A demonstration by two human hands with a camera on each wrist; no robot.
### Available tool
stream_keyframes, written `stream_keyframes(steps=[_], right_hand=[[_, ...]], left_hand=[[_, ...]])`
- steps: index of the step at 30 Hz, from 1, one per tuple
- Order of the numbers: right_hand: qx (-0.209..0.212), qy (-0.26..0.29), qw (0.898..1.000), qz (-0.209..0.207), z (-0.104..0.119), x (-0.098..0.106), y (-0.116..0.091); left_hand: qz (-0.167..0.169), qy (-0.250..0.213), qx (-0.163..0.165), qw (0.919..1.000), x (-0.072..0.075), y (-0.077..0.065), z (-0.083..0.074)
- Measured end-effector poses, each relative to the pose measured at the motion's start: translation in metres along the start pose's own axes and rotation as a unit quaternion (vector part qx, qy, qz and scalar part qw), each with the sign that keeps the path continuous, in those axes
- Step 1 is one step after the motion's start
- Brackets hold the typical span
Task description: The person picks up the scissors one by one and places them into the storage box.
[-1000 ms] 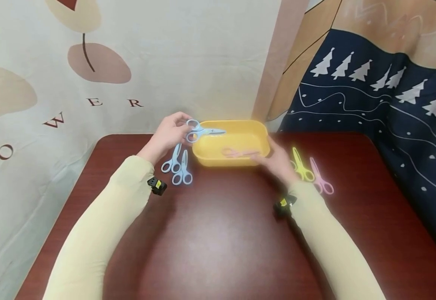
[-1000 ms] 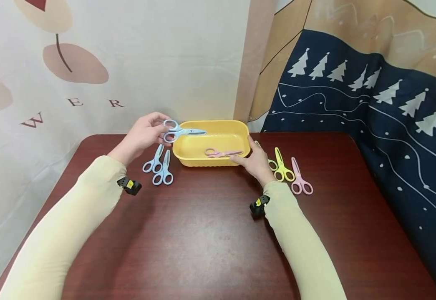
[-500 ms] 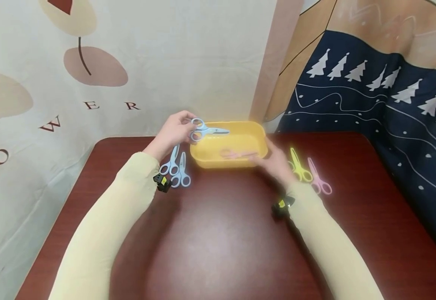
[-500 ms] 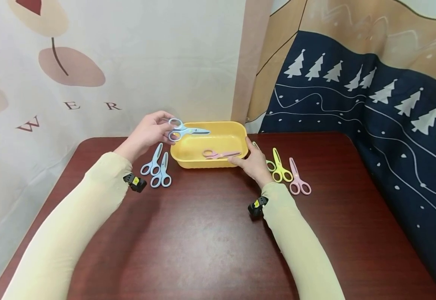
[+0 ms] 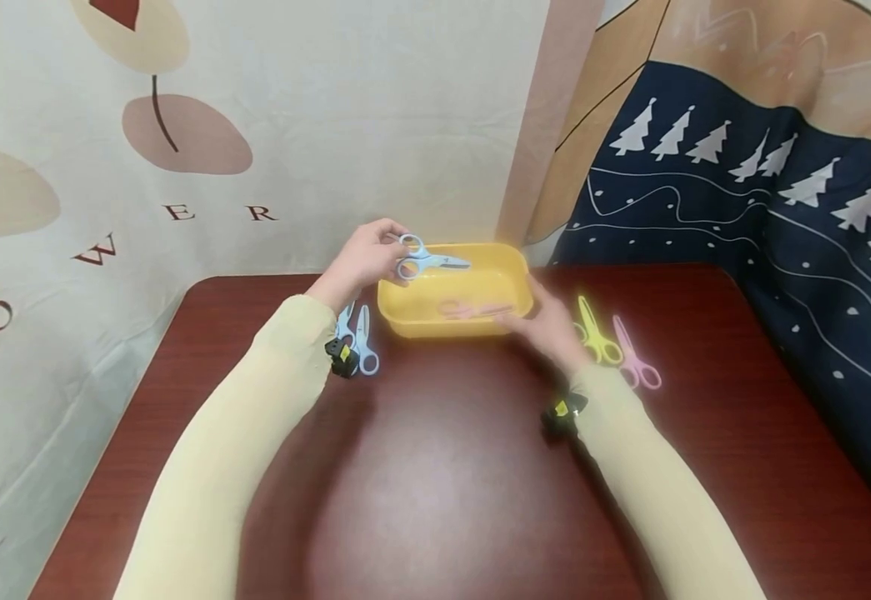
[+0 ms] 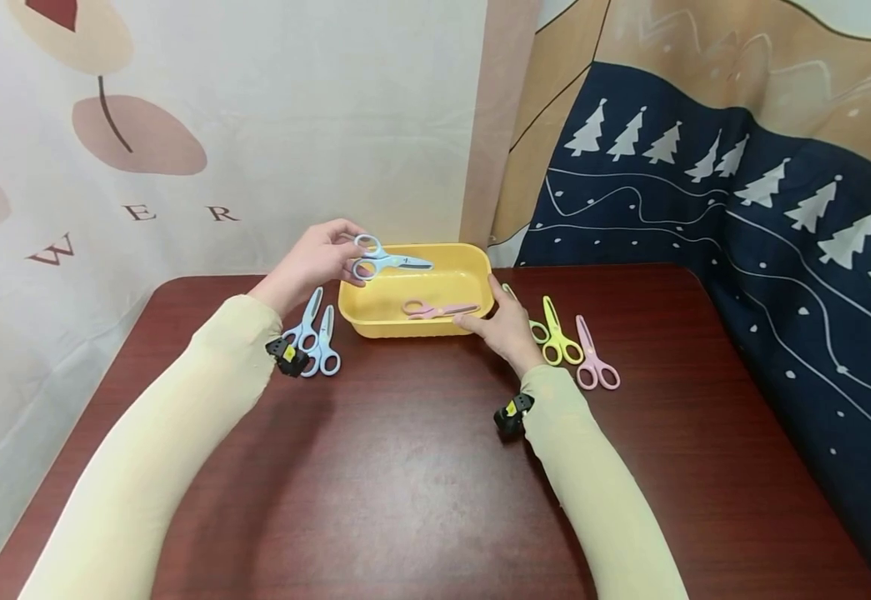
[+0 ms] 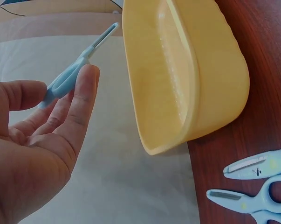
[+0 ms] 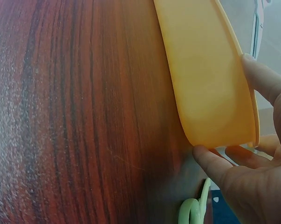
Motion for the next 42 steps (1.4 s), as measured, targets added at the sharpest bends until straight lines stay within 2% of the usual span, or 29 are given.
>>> stream_keyframes(steps=[15,31,42], right_hand=[[-0.002,-0.022,1.0,-0.004,-0.004,0.001,0.002],[-0.012,-0.022,1.0,-0.006,-0.005,0.002,0.002],[-0.012,-0.019,1.0,-0.006,-0.008,0.002,0.004]], left_hand=[[0.006,-0.018,0.007,0.9998,-0.015,0.015,-0.004],[0.035,-0.01,0.012,0.9993,-0.038,0.039,-0.008],[0.045,-0.005,0.03,0.9985,-0.046,0.058,-0.001]])
Point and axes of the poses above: each hand's wrist, its own y-axis towards the middle knuckle, its own x-axis out of the back of the hand, z = x × y, the point moved 8 cm from there along y, towards the middle knuckle, and after that the axes turned 1 degree about -x, right-handed, at the moved point
